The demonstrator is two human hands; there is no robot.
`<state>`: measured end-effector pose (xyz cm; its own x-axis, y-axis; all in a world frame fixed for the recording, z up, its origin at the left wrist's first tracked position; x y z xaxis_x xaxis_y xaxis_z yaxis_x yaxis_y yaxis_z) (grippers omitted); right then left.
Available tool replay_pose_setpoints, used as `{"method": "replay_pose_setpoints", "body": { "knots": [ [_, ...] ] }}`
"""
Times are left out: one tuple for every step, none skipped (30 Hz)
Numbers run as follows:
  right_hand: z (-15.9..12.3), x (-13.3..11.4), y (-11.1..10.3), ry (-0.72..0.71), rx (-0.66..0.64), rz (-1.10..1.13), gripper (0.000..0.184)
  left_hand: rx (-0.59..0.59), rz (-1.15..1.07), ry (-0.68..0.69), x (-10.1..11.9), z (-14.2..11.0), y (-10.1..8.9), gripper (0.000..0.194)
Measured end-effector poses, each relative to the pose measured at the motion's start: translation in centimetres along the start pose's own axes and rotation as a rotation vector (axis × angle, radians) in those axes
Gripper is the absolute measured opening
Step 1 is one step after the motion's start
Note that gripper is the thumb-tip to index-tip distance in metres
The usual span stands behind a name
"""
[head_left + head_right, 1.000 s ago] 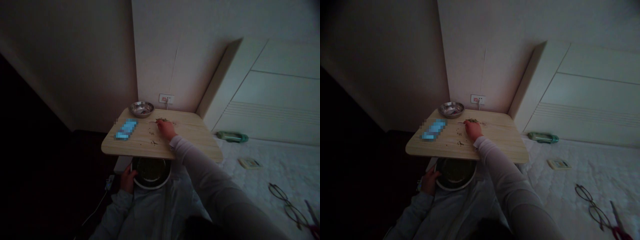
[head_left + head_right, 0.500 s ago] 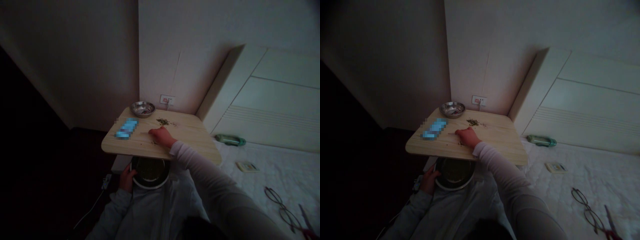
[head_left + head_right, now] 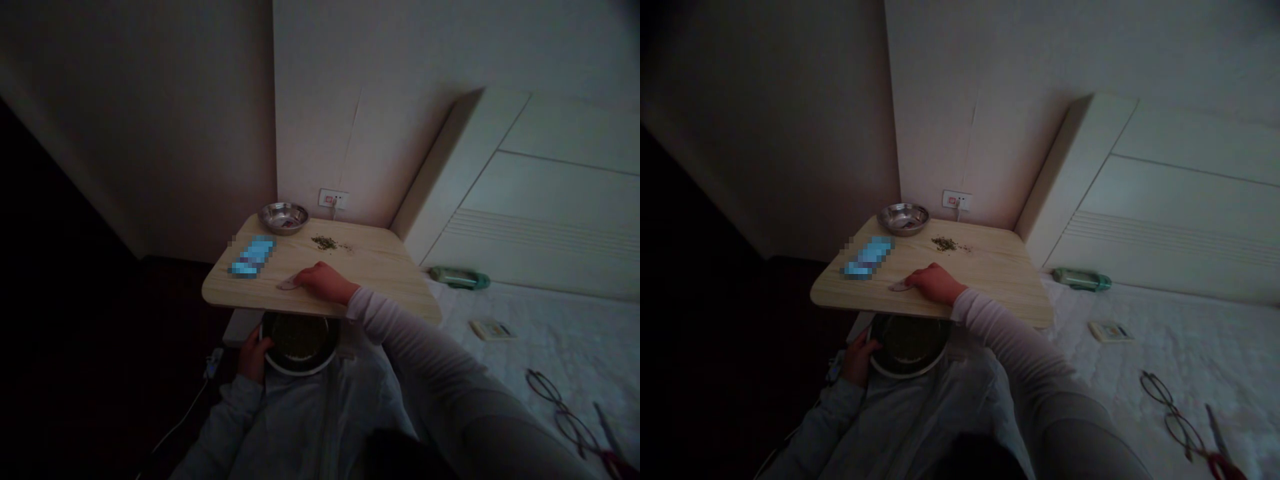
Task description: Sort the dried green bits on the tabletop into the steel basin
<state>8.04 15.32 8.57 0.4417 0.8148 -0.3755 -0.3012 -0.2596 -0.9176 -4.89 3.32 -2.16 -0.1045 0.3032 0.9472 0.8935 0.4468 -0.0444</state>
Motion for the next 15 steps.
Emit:
{"method": "replay_pose_setpoints", "body": {
  "knots": [
    [-0.1,0.2,0.0,-0.006,0.004,0.003,0.027,-0.013,-0.009,-0.007,0.0,0.0,0.0,0.038],
    [-0.2,0.3,0.0,-0.012,0.006,0.002,0.027,-0.033,-0.021,-0.015,-0.1,0.0,0.1,0.038],
    [-0.4,0.4,0.0,-0.016,0.010,0.001,0.028,-0.050,-0.032,-0.022,-0.1,0.0,0.2,0.039],
    [-0.5,0.5,-0.1,-0.022,0.011,-0.001,0.028,-0.049,-0.035,-0.021,-0.2,0.0,0.1,0.039],
    [-0.7,0.6,-0.1,-0.029,0.010,-0.004,0.028,-0.045,-0.037,-0.014,-0.1,0.0,0.1,0.039],
    [-0.8,0.7,-0.2,-0.034,0.009,-0.007,0.027,-0.042,-0.036,-0.006,-0.1,0.0,0.1,0.039],
    [-1.0,0.8,-0.3,-0.038,0.008,-0.011,0.026,-0.040,-0.031,0.002,-0.1,0.0,0.0,0.038],
    [-1.1,0.9,-0.3,-0.040,0.007,-0.012,0.025,-0.035,-0.025,0.009,0.0,0.0,0.0,0.038],
    [-1.3,1.1,-0.4,-0.042,0.005,-0.011,0.024,-0.030,-0.018,0.012,0.0,0.0,0.0,0.037],
    [-1.4,1.2,-0.4,-0.043,0.002,-0.008,0.024,-0.024,-0.009,0.008,0.1,0.0,0.0,0.036],
    [-1.6,1.3,-0.5,-0.042,0.000,-0.003,0.024,-0.025,0.001,0.000,0.1,-0.1,0.0,0.036],
    [-1.7,1.4,-0.5,-0.041,-0.001,0.002,0.025,-0.024,0.007,-0.008,0.1,-0.1,0.0,0.035],
    [-1.9,1.6,-0.6,-0.039,-0.002,0.006,0.026,-0.025,0.010,-0.013,0.2,-0.1,0.0,0.035],
    [-2.0,1.7,-0.6,-0.037,-0.002,0.010,0.026,-0.030,0.011,-0.017,0.2,-0.2,0.0,0.035],
    [-2.2,1.8,-0.7,-0.036,0.000,0.014,0.027,-0.036,0.013,-0.021,0.2,-0.1,0.0,0.036]
  ]
}}
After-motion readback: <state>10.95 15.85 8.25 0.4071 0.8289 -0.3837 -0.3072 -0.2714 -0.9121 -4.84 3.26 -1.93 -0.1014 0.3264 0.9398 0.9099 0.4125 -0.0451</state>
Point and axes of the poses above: each hand's wrist, its own z-axis towards the middle knuckle, its own y-axis out of the palm, x = y × z, the point moved 5 cm from there along z, towards the middle knuckle, and after that the axes turned 12 degrees about z, right-handed, at the moved point
